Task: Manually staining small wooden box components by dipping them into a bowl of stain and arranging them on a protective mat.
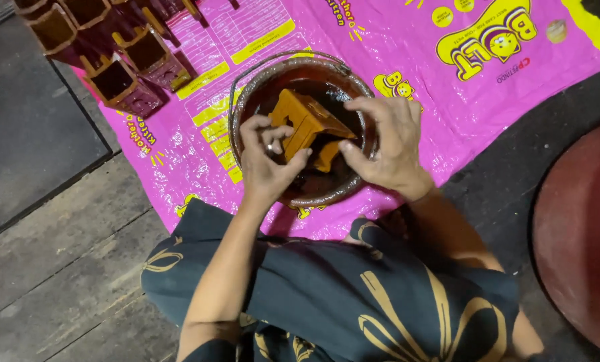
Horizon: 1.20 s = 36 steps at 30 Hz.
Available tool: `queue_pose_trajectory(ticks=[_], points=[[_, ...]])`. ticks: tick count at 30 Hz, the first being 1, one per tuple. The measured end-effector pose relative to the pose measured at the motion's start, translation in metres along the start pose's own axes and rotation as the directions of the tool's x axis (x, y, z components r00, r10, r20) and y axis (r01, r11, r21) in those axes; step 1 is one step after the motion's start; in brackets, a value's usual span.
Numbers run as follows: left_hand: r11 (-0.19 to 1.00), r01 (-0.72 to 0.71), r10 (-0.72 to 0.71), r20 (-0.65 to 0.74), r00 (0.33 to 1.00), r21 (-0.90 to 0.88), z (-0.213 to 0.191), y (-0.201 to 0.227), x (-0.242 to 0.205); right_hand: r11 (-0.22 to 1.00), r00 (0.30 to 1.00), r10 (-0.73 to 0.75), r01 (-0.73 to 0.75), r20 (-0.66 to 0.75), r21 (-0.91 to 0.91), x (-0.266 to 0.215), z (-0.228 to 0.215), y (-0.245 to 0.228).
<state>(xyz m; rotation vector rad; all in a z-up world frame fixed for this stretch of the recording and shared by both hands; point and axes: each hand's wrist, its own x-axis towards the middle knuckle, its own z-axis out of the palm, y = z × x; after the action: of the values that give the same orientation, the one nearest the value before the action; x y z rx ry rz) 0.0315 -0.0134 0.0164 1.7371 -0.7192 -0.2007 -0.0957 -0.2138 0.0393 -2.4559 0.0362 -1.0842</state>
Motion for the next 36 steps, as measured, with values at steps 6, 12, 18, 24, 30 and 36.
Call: queue_pose_trajectory(ticks=[6,12,18,24,30,36], points=[[0.99,0.009,-0.034,0.17,0.985,0.142,-0.007,0.011,0.014,0.904,0.907,-0.382,0.407,0.179,-0.134,0.033,0.022,-0.009],[0.976,-0.075,0.026,0.229,0.973,0.206,-0.004,0.026,0.021,0.858,0.874,-0.438,0.476,0.21,-0.192,0.028,0.051,0.003],[0.891,-0.298,0.24,0.202,0.949,0.343,-0.003,0.03,0.028,0.863,0.898,-0.407,0.437,0.165,-0.254,0.028,0.049,0.003],[0.98,-0.101,0.146,-0.274,0.951,0.172,-0.025,0.023,0.017,0.986,0.995,-0.039,0.053,0.092,-0.159,0.01,0.05,0.013],[0.975,0.156,-0.186,-0.199,0.962,-0.157,0.012,0.015,-0.033,0.909,0.919,0.386,-0.393,-0.081,-0.138,0.015,0.048,-0.01],[0.978,0.165,-0.194,-0.273,0.942,-0.127,0.027,0.032,-0.035,0.829,0.822,0.56,-0.554,-0.105,0.082,0.018,0.049,-0.026]])
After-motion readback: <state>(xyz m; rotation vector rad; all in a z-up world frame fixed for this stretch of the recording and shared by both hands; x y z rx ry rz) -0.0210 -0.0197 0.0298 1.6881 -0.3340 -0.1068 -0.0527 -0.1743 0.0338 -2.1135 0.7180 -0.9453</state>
